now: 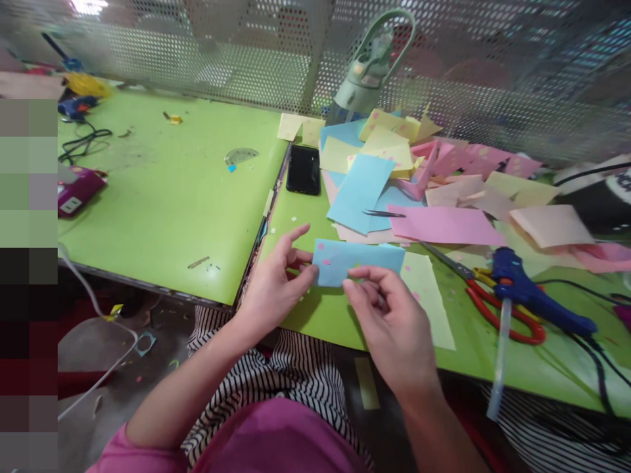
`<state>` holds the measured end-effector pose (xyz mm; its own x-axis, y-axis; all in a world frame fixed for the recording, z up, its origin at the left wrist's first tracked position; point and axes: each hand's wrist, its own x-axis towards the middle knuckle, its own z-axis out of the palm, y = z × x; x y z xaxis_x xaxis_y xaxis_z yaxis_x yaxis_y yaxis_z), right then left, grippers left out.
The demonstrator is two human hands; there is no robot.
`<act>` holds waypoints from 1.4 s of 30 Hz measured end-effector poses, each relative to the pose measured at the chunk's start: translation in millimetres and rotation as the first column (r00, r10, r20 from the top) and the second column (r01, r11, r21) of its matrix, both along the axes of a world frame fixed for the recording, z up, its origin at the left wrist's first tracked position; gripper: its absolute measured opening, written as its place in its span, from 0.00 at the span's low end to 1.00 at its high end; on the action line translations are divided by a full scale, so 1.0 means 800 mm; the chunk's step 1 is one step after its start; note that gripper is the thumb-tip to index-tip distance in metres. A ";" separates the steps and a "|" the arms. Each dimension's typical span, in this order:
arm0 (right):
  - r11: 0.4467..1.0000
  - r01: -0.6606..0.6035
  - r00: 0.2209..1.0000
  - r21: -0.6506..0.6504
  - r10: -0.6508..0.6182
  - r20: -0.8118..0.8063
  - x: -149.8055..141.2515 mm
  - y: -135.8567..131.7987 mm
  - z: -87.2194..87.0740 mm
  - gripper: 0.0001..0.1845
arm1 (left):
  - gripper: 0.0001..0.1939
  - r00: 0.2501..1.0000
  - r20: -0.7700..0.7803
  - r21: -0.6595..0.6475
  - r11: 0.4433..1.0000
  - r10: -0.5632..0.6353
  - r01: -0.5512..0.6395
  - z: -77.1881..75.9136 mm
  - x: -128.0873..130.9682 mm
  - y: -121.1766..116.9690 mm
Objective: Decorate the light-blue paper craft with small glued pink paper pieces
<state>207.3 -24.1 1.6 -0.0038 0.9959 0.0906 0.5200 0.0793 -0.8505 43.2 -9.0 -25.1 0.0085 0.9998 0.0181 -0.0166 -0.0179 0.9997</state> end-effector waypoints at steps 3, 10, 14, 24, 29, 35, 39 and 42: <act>0.995 0.025 0.991 0.100 -0.037 0.125 0.031 -0.009 0.011 0.11 | 0.29 0.999 -0.038 -0.008 1.000 -0.007 0.007 0.001 -0.001 0.002; 0.900 -0.239 0.843 0.364 0.007 0.538 0.079 0.042 -0.004 0.20 | 0.27 0.973 -0.224 -0.009 0.999 -0.051 0.051 0.004 0.003 0.003; 0.910 -0.319 0.847 0.263 0.150 0.509 0.071 0.057 -0.020 0.18 | 0.27 0.969 -0.241 -0.025 0.998 -0.057 0.052 0.001 0.005 0.003; 0.922 -0.197 0.853 0.333 -0.006 0.522 0.126 0.066 0.030 0.14 | 0.26 0.980 -0.198 0.012 1.000 0.017 -0.015 0.000 0.005 0.005; 0.973 -0.146 0.779 0.180 0.001 0.627 0.183 0.097 0.032 0.06 | 0.23 0.991 -0.134 -0.025 1.000 -0.010 0.006 -0.001 0.002 0.002; 0.982 -0.171 0.764 0.074 0.085 0.639 0.178 0.097 0.012 0.08 | 0.27 0.989 -0.146 -0.044 0.999 -0.007 0.000 0.001 -0.003 -0.009; 0.983 -0.175 0.760 0.059 0.097 0.642 0.183 0.087 0.019 0.10 | 0.22 0.914 -0.365 0.096 0.983 0.178 -0.153 0.010 -0.016 -0.033; 0.990 -0.108 0.618 0.087 -0.002 0.786 0.209 0.078 0.026 0.11 | 0.14 0.829 -0.503 0.100 0.969 0.244 -0.225 0.010 -0.027 -0.048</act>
<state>374.2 38.7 22.7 -0.1799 0.9738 0.1393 0.9752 0.1951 -0.1043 21.9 -47.2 -17.1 -0.2087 0.9717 0.1109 0.5024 0.0092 0.8646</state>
